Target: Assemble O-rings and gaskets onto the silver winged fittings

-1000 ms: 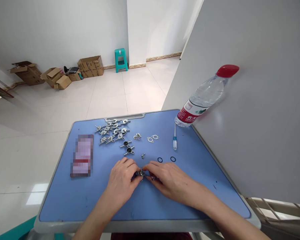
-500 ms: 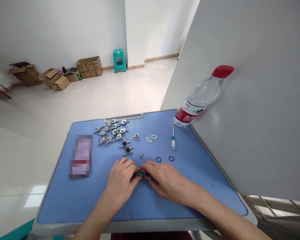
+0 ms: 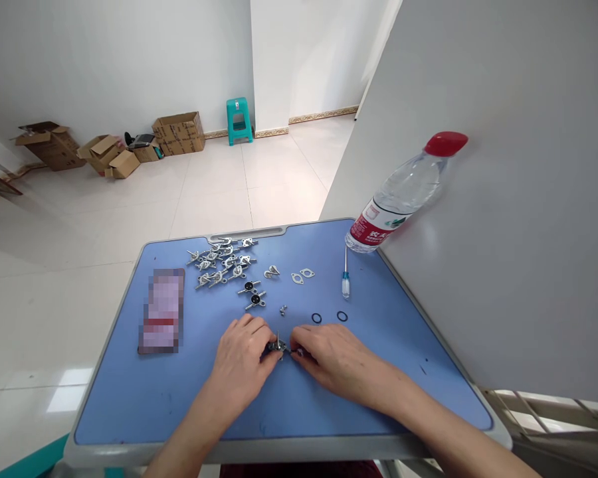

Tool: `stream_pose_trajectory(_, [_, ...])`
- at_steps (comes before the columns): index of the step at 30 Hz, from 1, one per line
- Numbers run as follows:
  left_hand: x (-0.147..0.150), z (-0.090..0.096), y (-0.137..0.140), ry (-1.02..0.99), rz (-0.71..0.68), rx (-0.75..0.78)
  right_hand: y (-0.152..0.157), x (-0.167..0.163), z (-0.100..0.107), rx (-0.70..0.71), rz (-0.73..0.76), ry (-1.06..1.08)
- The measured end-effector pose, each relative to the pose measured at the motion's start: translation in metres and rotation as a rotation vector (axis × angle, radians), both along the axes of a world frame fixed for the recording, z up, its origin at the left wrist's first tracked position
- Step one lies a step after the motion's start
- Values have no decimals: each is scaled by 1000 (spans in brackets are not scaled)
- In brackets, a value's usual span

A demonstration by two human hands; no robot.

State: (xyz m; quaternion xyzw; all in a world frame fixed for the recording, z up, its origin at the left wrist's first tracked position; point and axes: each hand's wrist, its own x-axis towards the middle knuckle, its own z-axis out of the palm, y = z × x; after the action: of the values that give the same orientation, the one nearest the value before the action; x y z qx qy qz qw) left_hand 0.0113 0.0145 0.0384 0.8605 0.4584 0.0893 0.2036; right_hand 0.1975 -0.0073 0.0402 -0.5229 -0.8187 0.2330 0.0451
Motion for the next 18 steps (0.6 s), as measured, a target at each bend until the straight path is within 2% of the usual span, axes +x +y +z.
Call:
stream_pose_trajectory(13, [0,0,0,-16,5,28,-4,0,-10,92,11,31])
stream_pose_trajectory(18, [1,0,0,-20,13,30,-4,0,-11,81,11,30])
